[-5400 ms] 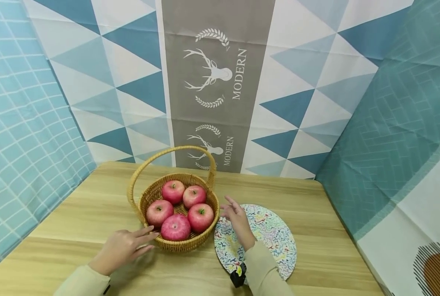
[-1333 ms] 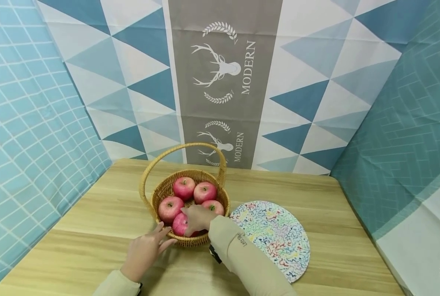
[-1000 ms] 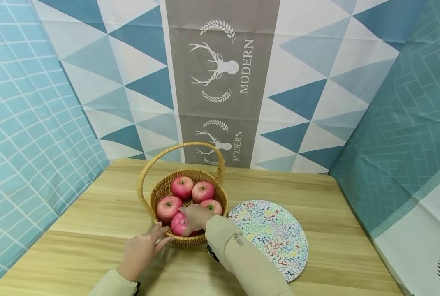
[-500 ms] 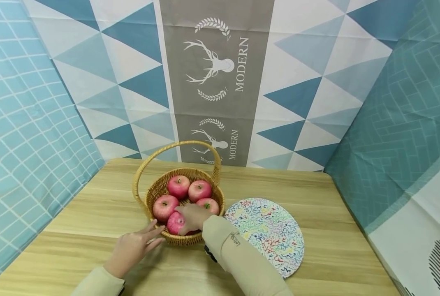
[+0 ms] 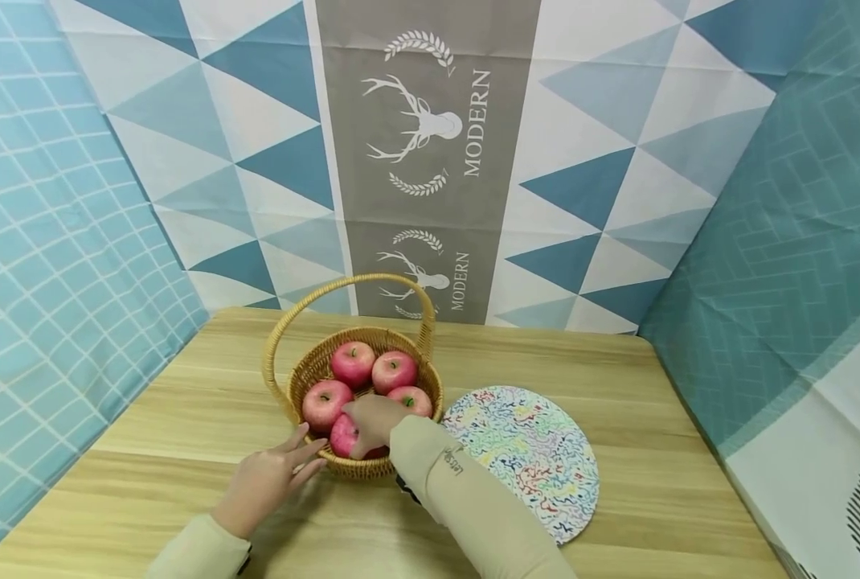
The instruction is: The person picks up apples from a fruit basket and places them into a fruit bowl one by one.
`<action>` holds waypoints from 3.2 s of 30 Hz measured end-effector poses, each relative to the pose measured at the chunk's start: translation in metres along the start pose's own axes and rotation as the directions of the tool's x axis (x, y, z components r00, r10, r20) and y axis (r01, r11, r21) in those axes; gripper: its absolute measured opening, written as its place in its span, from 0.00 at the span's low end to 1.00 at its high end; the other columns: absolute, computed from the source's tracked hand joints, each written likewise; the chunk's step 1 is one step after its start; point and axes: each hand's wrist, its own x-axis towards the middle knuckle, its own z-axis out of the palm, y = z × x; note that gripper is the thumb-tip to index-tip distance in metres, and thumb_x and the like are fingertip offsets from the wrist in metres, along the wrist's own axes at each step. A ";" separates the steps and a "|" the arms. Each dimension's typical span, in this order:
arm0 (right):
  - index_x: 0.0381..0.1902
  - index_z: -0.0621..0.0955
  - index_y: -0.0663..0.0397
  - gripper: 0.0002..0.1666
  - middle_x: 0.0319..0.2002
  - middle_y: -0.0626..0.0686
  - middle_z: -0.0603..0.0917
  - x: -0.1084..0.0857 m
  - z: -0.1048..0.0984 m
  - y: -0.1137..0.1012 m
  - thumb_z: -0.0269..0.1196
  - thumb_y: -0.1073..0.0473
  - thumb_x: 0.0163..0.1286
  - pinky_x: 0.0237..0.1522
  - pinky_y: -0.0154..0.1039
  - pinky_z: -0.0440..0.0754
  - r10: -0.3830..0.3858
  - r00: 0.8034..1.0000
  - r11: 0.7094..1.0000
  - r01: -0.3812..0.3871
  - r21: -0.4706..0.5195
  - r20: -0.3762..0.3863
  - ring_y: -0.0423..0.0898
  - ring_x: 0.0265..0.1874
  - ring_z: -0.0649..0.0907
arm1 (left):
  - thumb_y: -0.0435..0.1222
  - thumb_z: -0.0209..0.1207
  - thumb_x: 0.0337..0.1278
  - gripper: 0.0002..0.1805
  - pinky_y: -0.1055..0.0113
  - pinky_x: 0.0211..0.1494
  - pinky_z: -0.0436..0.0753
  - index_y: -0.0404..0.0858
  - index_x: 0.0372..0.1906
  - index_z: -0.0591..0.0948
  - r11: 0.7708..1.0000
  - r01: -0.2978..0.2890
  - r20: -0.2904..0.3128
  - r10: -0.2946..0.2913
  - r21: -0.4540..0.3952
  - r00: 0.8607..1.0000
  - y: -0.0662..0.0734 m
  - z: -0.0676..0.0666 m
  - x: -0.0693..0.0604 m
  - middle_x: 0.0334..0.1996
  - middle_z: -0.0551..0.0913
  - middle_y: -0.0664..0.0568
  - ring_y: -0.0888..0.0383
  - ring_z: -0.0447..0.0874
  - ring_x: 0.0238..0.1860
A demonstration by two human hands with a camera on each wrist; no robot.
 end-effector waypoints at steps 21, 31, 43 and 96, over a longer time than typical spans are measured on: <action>0.34 0.79 0.44 0.19 0.27 0.38 0.78 0.010 0.002 0.009 0.72 0.49 0.45 0.33 0.26 0.75 -0.157 0.975 0.988 0.156 -0.016 -0.155 0.33 0.26 0.76 | 0.54 0.65 0.48 0.21 0.64 0.13 0.73 0.43 0.40 0.88 0.999 0.035 0.018 -0.036 0.023 0.999 -0.001 -0.005 -0.001 0.42 0.85 0.37 0.53 0.73 0.08; 0.45 0.81 0.46 0.29 0.40 0.45 0.82 0.005 0.001 0.016 0.72 0.44 0.43 0.41 0.30 0.76 -0.134 0.968 0.991 0.134 -0.013 -0.210 0.39 0.38 0.80 | 0.52 0.66 0.49 0.20 0.60 0.17 0.77 0.42 0.42 0.87 0.999 0.039 0.048 -0.039 0.018 0.998 0.001 -0.006 0.005 0.43 0.85 0.37 0.47 0.81 0.14; 0.59 0.75 0.49 0.43 0.53 0.53 0.73 -0.015 -0.007 0.023 0.73 0.46 0.41 0.44 0.39 0.78 -0.049 0.967 0.969 0.107 0.224 -0.252 0.42 0.45 0.77 | 0.53 0.64 0.50 0.21 0.60 0.15 0.75 0.42 0.41 0.87 0.999 0.021 0.037 -0.022 0.028 0.999 0.001 -0.004 0.006 0.42 0.85 0.37 0.47 0.80 0.13; 0.57 0.75 0.56 0.42 0.50 0.55 0.72 -0.089 -0.008 0.080 0.74 0.53 0.40 0.43 0.45 0.81 0.040 0.916 0.871 0.164 0.463 -0.399 0.51 0.45 0.77 | 0.51 0.51 0.68 0.22 0.63 0.12 0.69 0.38 0.39 0.88 0.996 -0.071 -0.079 0.075 0.047 0.994 0.001 0.002 0.001 0.36 0.87 0.39 0.50 0.79 0.12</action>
